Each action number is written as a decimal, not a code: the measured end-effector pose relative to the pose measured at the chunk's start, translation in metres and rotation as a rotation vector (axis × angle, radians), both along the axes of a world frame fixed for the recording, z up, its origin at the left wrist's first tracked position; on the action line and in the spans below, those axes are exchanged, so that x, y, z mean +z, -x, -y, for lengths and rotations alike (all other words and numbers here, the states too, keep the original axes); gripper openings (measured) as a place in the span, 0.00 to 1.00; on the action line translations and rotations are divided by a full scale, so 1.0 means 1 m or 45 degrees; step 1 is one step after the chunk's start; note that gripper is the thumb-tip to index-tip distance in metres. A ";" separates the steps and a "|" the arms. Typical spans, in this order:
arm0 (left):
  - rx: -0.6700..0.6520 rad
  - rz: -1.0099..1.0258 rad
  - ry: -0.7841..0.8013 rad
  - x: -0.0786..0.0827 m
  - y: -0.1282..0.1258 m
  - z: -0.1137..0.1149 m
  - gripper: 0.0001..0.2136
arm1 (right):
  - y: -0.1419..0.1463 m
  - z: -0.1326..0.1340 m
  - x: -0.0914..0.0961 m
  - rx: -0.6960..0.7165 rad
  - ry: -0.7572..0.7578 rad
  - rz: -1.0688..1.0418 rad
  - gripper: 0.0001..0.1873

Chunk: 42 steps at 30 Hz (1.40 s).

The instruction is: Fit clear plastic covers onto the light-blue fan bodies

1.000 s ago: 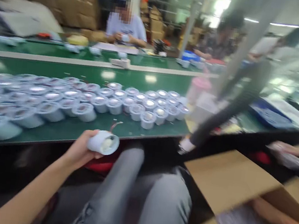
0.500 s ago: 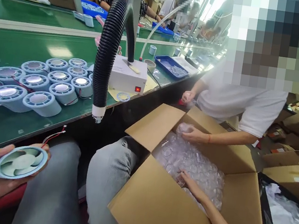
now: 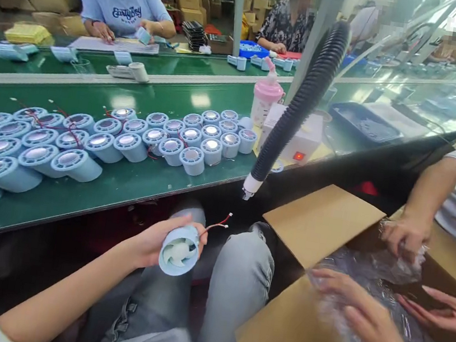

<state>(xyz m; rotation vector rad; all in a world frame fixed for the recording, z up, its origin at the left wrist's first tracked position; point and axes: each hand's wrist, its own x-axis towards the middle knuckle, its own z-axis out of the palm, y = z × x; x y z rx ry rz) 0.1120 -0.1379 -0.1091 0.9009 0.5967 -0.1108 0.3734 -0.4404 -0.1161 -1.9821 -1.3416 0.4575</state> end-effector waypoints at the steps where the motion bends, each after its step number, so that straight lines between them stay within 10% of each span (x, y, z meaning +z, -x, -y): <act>1: -0.076 0.002 -0.047 0.002 -0.001 0.001 0.25 | 0.019 -0.021 0.011 0.191 -0.038 0.027 0.19; 7: -0.486 0.096 -0.746 0.033 0.004 0.010 0.13 | 0.103 -0.124 0.035 0.412 -0.148 0.739 0.26; 13: -0.234 0.144 -1.511 0.062 0.027 0.016 0.09 | 0.117 -0.144 0.047 0.531 0.003 0.377 0.09; 21: 0.100 0.414 -1.534 0.025 0.039 0.020 0.31 | 0.128 -0.147 0.047 0.372 -0.061 -0.260 0.16; 31: -0.133 0.463 -1.175 0.005 0.035 0.022 0.31 | 0.113 -0.151 0.025 0.077 -0.165 -0.901 0.18; 34: -0.012 0.376 -0.888 0.007 0.035 0.026 0.30 | 0.110 -0.147 0.022 0.281 -0.156 -0.780 0.05; 38: 0.058 0.369 -0.551 0.008 0.039 0.026 0.30 | 0.113 -0.139 0.018 0.455 -0.166 -0.336 0.26; 42: 0.023 0.341 -0.652 0.013 0.045 0.023 0.36 | 0.116 -0.136 0.015 0.475 -0.151 -0.564 0.25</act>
